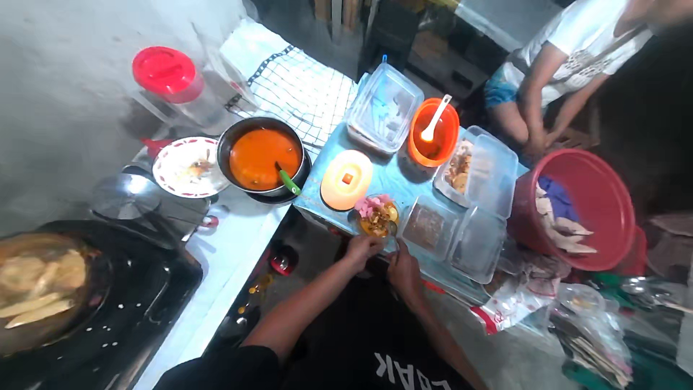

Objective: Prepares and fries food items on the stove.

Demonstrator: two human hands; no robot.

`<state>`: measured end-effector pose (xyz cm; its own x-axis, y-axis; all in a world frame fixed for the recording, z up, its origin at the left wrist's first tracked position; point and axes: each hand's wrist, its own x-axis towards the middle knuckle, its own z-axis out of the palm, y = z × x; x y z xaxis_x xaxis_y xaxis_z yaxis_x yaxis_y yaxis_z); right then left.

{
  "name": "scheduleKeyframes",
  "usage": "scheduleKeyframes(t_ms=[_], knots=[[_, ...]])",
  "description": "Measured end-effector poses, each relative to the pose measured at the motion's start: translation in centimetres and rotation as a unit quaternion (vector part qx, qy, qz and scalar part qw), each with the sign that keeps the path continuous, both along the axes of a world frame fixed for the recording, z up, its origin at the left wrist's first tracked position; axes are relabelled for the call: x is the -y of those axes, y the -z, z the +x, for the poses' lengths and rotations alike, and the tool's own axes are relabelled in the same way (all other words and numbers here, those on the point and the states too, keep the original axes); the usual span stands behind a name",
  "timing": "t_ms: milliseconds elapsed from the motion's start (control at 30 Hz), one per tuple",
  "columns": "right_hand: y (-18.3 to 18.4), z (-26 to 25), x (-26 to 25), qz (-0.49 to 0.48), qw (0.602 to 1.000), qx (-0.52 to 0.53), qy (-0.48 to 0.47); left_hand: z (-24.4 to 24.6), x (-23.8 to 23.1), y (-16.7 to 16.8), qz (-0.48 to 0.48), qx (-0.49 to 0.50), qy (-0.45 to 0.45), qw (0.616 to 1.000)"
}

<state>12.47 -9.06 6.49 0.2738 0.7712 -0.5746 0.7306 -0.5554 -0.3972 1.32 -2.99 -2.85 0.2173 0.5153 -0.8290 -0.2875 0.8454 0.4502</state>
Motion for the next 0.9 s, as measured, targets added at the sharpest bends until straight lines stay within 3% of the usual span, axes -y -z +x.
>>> scheduleKeyframes(t_ms=[100,300,467,667,767,900], knots=[[-0.4,-0.1,-0.1,-0.003,1.000,0.029,-0.008,0.0,0.2,0.0,-0.025,-0.003,0.024,0.999],[-0.6,-1.0,-0.7,-0.065,0.994,0.076,-0.033,-1.4,-1.0,-0.3,0.049,-0.080,0.001,0.996],[0.1,-2.4,-1.0,-0.087,0.988,0.120,-0.043,-1.2,-1.3,-0.1,0.057,-0.083,0.022,0.995],[2.3,-2.8,-1.1,0.019,0.997,0.064,-0.044,-2.5,0.2,-1.1,0.052,-0.053,0.037,0.997],[2.5,-2.0,0.0,0.050,0.995,0.056,-0.061,-5.7,1.5,-1.9,0.043,-0.046,-0.014,0.998],[-1.5,-1.0,3.3,0.056,0.975,0.128,-0.170,-12.8,4.7,-2.0,0.023,-0.088,-0.177,0.980]])
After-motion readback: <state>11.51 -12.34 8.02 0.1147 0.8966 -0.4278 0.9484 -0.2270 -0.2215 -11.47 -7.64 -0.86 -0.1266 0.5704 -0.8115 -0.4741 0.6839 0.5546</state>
